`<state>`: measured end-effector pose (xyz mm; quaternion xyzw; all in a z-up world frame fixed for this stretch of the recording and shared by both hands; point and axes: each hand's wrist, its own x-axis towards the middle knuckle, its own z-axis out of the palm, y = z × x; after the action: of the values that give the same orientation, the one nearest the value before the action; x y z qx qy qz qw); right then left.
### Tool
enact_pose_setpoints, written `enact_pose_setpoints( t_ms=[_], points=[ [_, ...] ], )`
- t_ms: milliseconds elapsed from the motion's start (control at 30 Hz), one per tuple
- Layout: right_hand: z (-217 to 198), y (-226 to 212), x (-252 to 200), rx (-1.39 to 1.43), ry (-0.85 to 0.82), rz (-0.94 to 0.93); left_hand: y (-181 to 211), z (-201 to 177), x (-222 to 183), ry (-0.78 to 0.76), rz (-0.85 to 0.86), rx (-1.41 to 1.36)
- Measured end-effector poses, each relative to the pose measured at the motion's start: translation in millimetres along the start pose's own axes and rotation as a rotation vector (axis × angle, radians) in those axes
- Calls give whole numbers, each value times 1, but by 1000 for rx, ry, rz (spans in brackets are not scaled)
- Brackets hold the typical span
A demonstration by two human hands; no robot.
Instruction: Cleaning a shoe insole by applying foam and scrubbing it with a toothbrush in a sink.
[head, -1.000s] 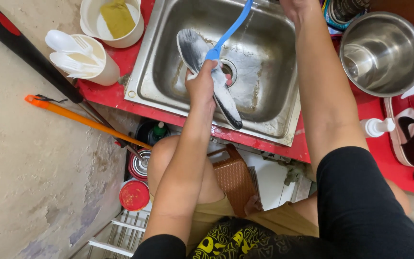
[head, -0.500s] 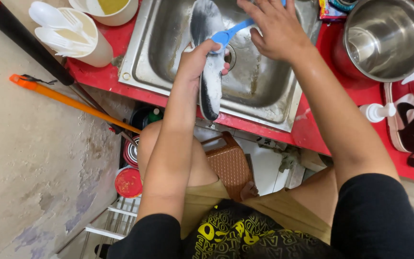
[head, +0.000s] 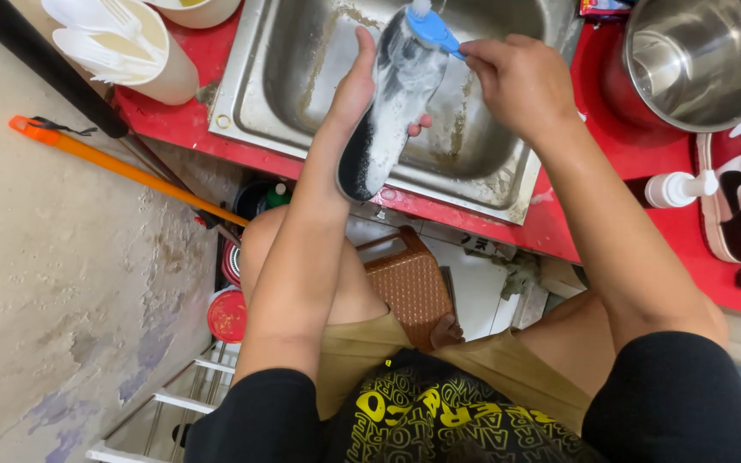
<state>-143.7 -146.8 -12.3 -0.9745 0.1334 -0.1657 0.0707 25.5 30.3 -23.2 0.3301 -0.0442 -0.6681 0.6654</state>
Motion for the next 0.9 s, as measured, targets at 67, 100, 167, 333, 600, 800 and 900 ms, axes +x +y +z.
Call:
enact_pose_setpoints(
  t_ms=[67, 100, 167, 333, 600, 800, 900],
  points=[
    [-21, -53, -2, 42, -211, 92, 1, 8, 5, 138, 32, 13],
    [-29, -82, -6, 95, -435, 182, -2, 10, 5, 289, 56, 19],
    [-17, -82, -3, 120, -410, 221, -5, 21, -2, 348, 70, 92],
    [10, -73, 8, 297, -395, 526, -32, 2, 22, 234, 179, 126],
    [4, -87, 20, 495, -372, 492, -26, 14, 21, 536, 73, 280],
    [18, -95, 2, 403, -306, 564, -42, -21, 50, 548, 239, 474],
    [7, -83, 25, 524, -294, 654, -40, 7, 34, 365, 261, 338]
  ],
)
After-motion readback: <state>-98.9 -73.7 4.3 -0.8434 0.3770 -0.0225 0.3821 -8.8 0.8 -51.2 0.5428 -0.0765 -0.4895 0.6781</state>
